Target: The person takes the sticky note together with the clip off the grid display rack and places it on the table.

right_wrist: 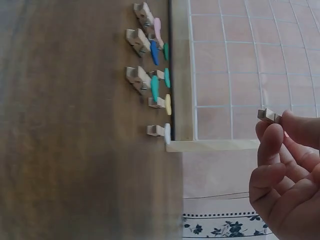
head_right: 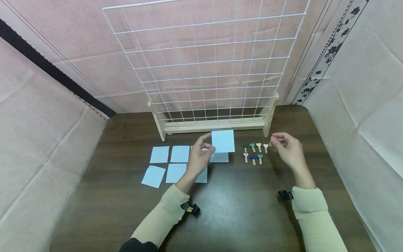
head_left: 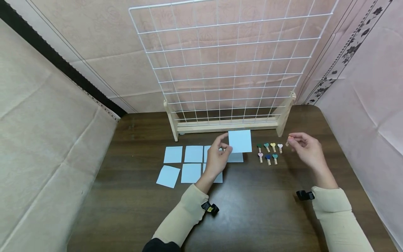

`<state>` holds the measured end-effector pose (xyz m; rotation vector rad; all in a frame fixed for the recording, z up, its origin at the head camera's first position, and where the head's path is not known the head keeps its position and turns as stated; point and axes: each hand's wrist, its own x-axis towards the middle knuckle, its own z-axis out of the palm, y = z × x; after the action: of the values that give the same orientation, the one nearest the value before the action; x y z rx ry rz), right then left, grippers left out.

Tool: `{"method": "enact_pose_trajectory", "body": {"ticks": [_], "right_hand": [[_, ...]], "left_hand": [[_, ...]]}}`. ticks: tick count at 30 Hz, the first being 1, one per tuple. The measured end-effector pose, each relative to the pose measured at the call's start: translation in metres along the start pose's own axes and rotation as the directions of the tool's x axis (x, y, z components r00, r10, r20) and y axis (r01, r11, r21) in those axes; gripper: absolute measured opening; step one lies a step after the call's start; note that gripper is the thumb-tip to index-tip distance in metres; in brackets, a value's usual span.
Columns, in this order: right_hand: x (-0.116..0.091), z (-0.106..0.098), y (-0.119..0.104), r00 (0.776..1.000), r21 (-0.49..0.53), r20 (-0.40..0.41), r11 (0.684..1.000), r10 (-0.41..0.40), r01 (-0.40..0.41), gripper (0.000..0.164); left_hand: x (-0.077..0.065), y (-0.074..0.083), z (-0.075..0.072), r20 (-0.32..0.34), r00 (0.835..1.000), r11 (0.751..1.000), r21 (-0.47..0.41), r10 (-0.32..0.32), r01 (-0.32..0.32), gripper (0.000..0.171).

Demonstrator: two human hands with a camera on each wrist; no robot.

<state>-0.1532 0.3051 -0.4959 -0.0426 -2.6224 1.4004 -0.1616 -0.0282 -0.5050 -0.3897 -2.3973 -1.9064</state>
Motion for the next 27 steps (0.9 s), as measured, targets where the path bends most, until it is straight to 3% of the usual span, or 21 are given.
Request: {"method": "enact_pose_trajectory", "body": {"ticks": [5,12,20,27], "right_hand": [[-0.004,0.006,0.009,1.000,-0.014,0.029,1.000,0.010,-0.010,0.034],[-0.008,0.012,0.018,0.993,-0.029,0.079,0.996,0.088,-0.086,0.037],[-0.008,0.015,0.024,0.976,-0.076,0.153,0.987,0.155,-0.145,0.040],[-0.008,0.018,0.028,0.964,-0.118,0.190,0.979,0.185,-0.164,0.040]], "left_hand": [[-0.008,-0.006,0.002,0.009,0.999,0.999,0.002,-0.034,0.034,0.048],[-0.016,-0.017,0.002,0.012,0.997,0.997,0.018,-0.079,0.079,0.046],[-0.025,-0.028,-0.001,0.012,0.995,0.994,0.039,-0.100,0.100,0.029],[-0.033,-0.035,-0.001,0.074,0.991,0.989,0.114,-0.107,0.098,0.019]]}}
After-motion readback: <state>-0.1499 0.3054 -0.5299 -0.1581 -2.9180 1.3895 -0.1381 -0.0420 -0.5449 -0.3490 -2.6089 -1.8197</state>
